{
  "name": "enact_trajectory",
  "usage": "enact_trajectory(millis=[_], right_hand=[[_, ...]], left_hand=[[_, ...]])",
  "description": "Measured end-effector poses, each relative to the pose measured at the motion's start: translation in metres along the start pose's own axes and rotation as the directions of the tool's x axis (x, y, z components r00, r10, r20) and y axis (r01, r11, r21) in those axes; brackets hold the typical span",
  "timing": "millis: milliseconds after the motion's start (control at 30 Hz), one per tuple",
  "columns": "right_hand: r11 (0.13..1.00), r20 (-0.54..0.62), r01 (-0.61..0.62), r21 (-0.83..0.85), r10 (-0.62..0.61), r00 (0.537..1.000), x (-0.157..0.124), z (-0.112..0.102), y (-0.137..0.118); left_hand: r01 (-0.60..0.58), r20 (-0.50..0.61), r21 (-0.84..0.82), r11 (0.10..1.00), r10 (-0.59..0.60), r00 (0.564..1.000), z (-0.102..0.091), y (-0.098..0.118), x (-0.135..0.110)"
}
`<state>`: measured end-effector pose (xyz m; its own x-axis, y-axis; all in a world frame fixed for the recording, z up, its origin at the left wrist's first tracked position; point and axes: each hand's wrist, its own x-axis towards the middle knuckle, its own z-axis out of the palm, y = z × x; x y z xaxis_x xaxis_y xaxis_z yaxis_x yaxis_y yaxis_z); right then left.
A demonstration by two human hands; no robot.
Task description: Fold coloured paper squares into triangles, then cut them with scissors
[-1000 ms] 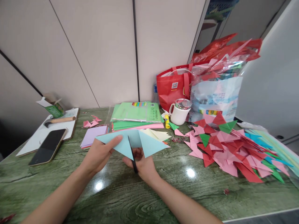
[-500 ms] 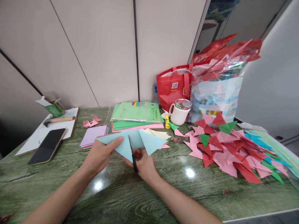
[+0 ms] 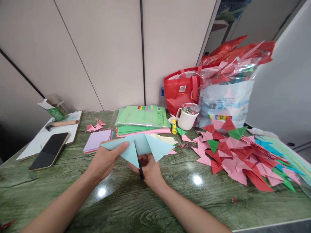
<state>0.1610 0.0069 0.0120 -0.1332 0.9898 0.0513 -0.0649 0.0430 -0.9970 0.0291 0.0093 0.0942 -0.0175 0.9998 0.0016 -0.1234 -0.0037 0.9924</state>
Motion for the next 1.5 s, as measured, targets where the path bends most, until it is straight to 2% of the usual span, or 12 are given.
enact_trajectory(millis=[233, 367, 467, 567, 667, 800, 1067, 1167, 1333, 1500], right_hand=[[0.989, 0.005, -0.092, 0.118, 0.092, 0.996, 0.0, 0.001, -0.006], [0.98, 0.171, -0.128, 0.151, 0.101, 0.98, -0.001, 0.002, -0.011], [0.972, 0.312, -0.157, 0.174, 0.097, 0.945, -0.002, 0.001, -0.011], [0.969, 0.393, -0.146, 0.198, 0.058, 0.918, -0.003, 0.0, -0.01], [0.965, 0.435, -0.098, 0.244, -0.018, 0.9, -0.004, -0.002, -0.011], [0.957, 0.482, -0.072, 0.28, -0.075, 0.873, -0.003, -0.003, -0.01], [0.965, 0.47, 0.013, 0.261, -0.139, 0.871, -0.003, -0.003, -0.01], [0.971, 0.423, 0.041, 0.237, -0.141, 0.895, -0.004, -0.002, -0.009], [0.975, 0.274, 0.089, 0.204, -0.144, 0.951, -0.004, 0.001, -0.007], [0.977, 0.226, 0.096, 0.188, -0.138, 0.964, -0.003, 0.003, -0.006]], left_hand=[[0.043, -0.046, -0.052, 0.998, -0.045, 0.998, 0.001, -0.002, 0.001], [0.014, -0.109, -0.07, 0.997, -0.022, 0.994, -0.003, -0.002, 0.006], [-0.039, -0.198, -0.11, 0.993, 0.017, 0.98, -0.008, 0.004, 0.012], [-0.055, -0.258, -0.119, 0.991, 0.023, 0.966, -0.013, 0.013, 0.014], [-0.036, -0.243, -0.12, 0.992, 0.006, 0.97, -0.015, 0.02, 0.013], [0.038, -0.159, -0.103, 0.994, -0.054, 0.986, -0.013, 0.023, 0.01], [0.06, -0.063, -0.128, 0.99, -0.069, 0.996, -0.013, 0.021, 0.007], [0.083, -0.052, -0.129, 0.988, -0.09, 0.995, -0.012, 0.02, 0.006], [0.06, -0.041, -0.094, 0.994, -0.064, 0.997, -0.004, 0.014, 0.001], [0.05, -0.097, -0.066, 0.997, -0.057, 0.994, 0.003, 0.008, 0.0]])
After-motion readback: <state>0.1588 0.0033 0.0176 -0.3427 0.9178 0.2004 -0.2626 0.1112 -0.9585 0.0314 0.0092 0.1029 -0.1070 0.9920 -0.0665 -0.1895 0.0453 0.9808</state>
